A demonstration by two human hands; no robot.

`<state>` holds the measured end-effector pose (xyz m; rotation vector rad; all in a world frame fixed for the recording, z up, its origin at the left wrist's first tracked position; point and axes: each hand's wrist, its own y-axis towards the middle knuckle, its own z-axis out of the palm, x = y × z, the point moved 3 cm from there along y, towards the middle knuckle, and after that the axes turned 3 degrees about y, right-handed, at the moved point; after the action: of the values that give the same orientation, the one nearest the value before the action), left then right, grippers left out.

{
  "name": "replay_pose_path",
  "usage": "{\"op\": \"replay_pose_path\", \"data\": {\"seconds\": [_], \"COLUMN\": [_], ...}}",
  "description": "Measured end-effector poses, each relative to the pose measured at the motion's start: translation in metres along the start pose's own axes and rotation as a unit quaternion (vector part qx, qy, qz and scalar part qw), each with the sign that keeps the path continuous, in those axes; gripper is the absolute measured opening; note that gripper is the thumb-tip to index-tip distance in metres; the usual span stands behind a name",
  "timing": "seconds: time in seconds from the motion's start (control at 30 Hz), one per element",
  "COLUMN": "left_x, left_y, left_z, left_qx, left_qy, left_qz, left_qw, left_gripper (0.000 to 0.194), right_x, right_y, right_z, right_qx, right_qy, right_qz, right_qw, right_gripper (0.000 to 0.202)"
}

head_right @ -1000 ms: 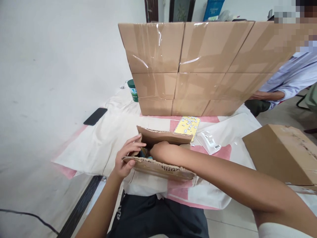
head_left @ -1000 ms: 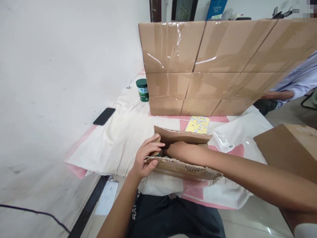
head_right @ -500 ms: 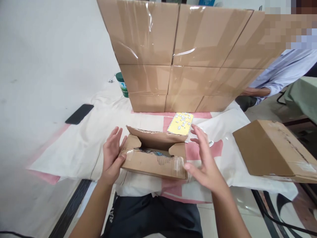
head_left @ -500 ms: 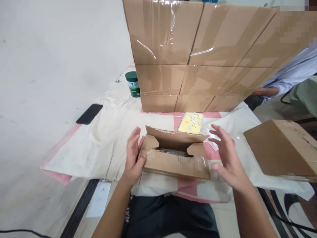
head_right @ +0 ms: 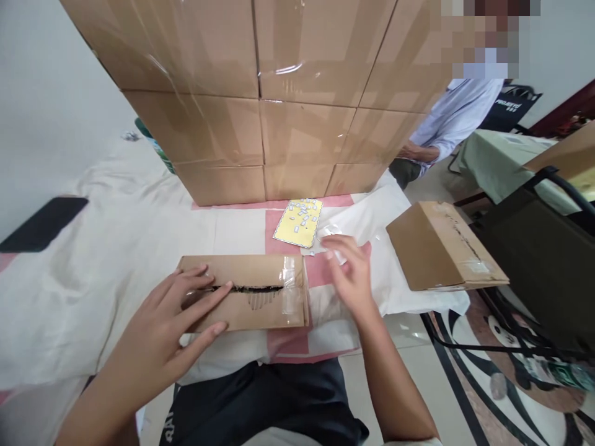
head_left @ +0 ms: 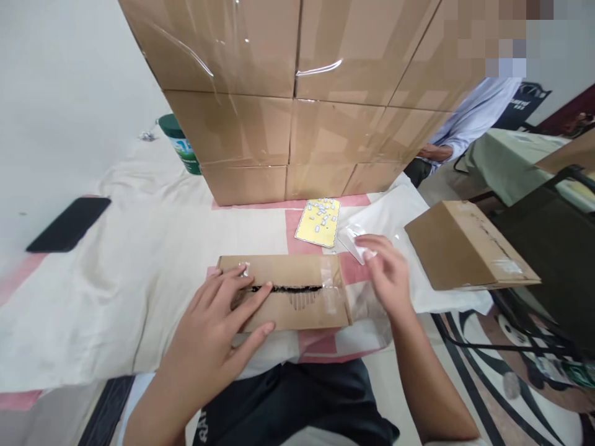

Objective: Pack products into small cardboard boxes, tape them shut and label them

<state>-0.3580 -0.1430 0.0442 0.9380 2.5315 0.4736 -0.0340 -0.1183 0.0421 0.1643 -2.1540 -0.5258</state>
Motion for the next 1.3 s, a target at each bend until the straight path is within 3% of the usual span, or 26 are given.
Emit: {"op": "replay_pose_path", "data": {"seconds": [0.07, 0.1, 0.17, 0.23, 0.4, 0.57, 0.8, 1.1, 1.3], "left_x": [0.002, 0.004, 0.007, 0.008, 0.008, 0.011, 0.022, 0.029, 0.023], "left_y": [-0.002, -0.003, -0.004, -0.003, -0.004, -0.007, -0.010, -0.009, -0.011], "left_z": [0.003, 0.004, 0.004, 0.004, 0.005, 0.007, 0.013, 0.016, 0.013], "left_qx": [0.007, 0.010, 0.009, 0.008, 0.000, -0.003, -0.022, -0.042, -0.037], "left_qy": [-0.007, -0.006, -0.002, -0.001, 0.006, 0.019, 0.028, 0.046, 0.046], "left_qz": [0.010, 0.013, 0.020, 0.025, 0.019, 0.023, 0.076, 0.102, 0.076], "left_qw": [1.000, 1.000, 1.000, 1.000, 1.000, 1.000, 0.996, 0.993, 0.995], "left_gripper": [0.046, 0.047, 0.048, 0.048, 0.049, 0.049, 0.062, 0.069, 0.066], "right_x": [-0.035, -0.052, -0.083, -0.102, -0.114, -0.114, -0.107, -0.106, -0.114], "right_y": [0.012, 0.018, 0.030, 0.040, 0.054, 0.060, 0.066, 0.063, 0.061], "right_z": [-0.021, -0.028, -0.035, -0.038, -0.037, -0.030, -0.027, -0.030, -0.031], "right_qx": [-0.064, -0.051, 0.019, 0.081, 0.187, 0.238, 0.260, 0.285, 0.243], "right_qy": [-0.060, -0.074, -0.060, -0.038, -0.038, -0.006, -0.015, -0.035, -0.002], "right_qz": [0.125, 0.193, 0.300, 0.365, 0.473, 0.520, 0.544, 0.495, 0.521], "right_qw": [0.988, 0.977, 0.952, 0.927, 0.860, 0.820, 0.797, 0.820, 0.818], "right_gripper": [0.028, 0.029, 0.030, 0.028, 0.029, 0.031, 0.031, 0.036, 0.044]}}
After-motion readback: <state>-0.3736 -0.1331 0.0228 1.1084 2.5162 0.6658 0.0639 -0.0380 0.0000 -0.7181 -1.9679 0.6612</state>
